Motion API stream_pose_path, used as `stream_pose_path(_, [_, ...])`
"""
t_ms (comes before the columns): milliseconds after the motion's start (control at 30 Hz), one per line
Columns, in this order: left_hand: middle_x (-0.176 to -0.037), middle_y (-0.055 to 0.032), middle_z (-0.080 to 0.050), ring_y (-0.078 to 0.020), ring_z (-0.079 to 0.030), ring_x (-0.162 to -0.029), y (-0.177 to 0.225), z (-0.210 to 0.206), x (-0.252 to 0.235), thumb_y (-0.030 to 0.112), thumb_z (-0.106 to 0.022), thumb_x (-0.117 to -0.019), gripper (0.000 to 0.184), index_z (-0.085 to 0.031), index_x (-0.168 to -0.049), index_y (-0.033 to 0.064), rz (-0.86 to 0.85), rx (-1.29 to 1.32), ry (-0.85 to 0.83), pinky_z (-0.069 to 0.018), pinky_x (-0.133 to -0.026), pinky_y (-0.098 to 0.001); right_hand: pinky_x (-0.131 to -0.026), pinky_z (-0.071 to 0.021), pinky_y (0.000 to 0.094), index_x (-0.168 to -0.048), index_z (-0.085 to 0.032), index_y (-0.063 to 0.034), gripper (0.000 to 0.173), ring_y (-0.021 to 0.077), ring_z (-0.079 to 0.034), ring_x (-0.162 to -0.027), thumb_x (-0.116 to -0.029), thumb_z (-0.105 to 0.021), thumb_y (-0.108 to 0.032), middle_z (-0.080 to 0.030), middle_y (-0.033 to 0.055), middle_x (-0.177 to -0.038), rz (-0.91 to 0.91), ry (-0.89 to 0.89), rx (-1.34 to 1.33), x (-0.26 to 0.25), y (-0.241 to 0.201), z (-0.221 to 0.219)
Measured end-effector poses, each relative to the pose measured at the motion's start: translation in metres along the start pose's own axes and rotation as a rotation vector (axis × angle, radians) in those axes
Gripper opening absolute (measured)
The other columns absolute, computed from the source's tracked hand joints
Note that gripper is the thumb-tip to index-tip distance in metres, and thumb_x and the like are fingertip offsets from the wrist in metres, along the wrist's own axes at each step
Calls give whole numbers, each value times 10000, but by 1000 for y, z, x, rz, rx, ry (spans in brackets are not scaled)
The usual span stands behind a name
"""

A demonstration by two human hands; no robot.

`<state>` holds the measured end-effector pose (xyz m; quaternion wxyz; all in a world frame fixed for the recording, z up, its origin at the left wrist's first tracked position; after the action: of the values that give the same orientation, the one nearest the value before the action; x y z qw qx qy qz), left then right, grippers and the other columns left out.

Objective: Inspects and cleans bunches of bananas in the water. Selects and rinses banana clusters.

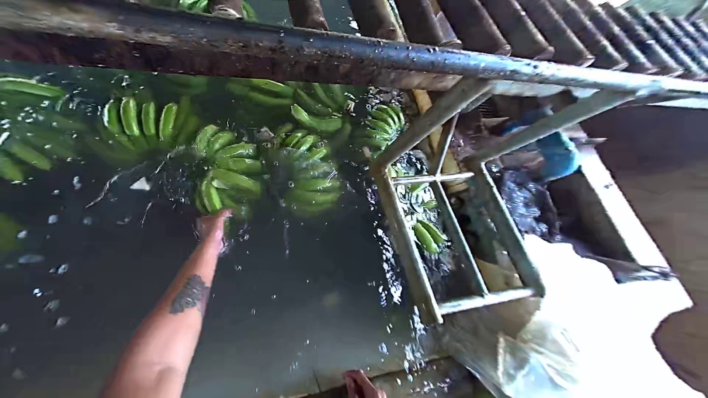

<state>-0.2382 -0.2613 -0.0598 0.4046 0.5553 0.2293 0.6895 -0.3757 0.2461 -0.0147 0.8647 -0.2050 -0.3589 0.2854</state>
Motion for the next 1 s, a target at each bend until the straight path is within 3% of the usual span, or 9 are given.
stream_pose_path(200, [-1535,-268,-397,-271,-461,-1395,-116,41,127,145,-829,-820,1051,-127,-1577,-53,-146,156,-3,-411,-1156,-367,-807,-577,631,-1237,-735,-96,532,413,-708,-977,-832,-830,-427,-647,227,-1295,71,-334,268,32,-43,30])
stream_pose_path(300, [-1571,-267,-356,-299,-427,-1418,-180,77,179,282,-633,-981,804,-205,-1577,-48,-19,179,-172,-394,-1161,-420,-733,-581,654,-1416,-611,-155,720,478,-706,-891,-773,-892,-319,-486,274,-1489,30,-433,422,64,-25,18])
stream_pose_path(400, [-1535,-208,-452,-321,-485,-1371,-196,94,193,554,-258,-1087,686,-362,-1558,67,289,191,-205,-436,-1088,-531,-835,-577,631,-1286,-676,-79,443,445,-695,-1022,-849,-739,-53,-576,242,-1398,-13,-440,392,57,-24,5])
stream_pose_path(633, [-1264,-171,-638,-289,-625,-1130,-193,76,197,402,-450,-1084,474,-542,-1387,49,473,240,-247,-527,-932,-520,-970,-560,461,-1276,-642,43,420,331,-641,-1146,-863,-709,27,-583,266,-1336,74,-279,-113,-58,-77,54])
stream_pose_path(700, [-1309,-183,-612,-307,-611,-1164,-184,66,207,380,-442,-1089,473,-492,-1430,57,460,305,-210,-516,-952,-540,-785,-580,370,-1429,-516,14,499,221,-655,-983,-956,-659,-59,-602,182,-1298,-129,-219,-370,-95,-46,59])
stream_pose_path(767, [-1386,-193,-580,-323,-596,-1233,-173,50,212,400,-497,-1072,536,-428,-1503,89,413,324,-170,-513,-993,-566,-523,-486,272,-1540,-361,-107,587,107,-559,-634,-1035,-608,-276,-617,82,-980,-343,-149,-632,-117,-27,33])
stream_pose_path(800, [-1398,-206,-565,-329,-582,-1251,-167,42,214,376,-518,-1069,539,-423,-1503,71,380,312,-128,-508,-1006,-562,-539,-484,287,-1534,-370,-113,605,115,-545,-638,-1028,-625,-326,-607,92,-962,-398,-82,-680,-125,-33,16])
stream_pose_path(900, [-1442,-259,-507,-361,-525,-1305,-161,19,205,268,-561,-1062,528,-421,-1485,-16,307,288,-13,-466,-1055,-555,-999,-525,474,-1389,-538,72,548,307,-658,-1124,-991,-691,-272,-657,260,-1256,-296,-53,-537,-135,-110,-27])
stream_pose_path(1000, [-1355,-232,-551,-291,-569,-1195,-161,15,207,218,-398,-1115,418,-433,-1447,-34,291,319,-102,-503,-992,-477,-1120,-441,541,-1410,-603,-45,555,357,-582,-1312,-972,-679,-376,-620,212,-1396,96,-310,88,-121,-209,-48])
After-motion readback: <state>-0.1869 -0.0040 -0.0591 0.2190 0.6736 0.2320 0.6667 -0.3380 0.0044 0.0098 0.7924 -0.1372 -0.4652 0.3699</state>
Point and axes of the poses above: each hand's wrist, its own x-axis away from the middle knuckle, its own z-axis out of the back of the hand, y = z × x, the point moved 7 cm from there along -x, towards the middle knuckle
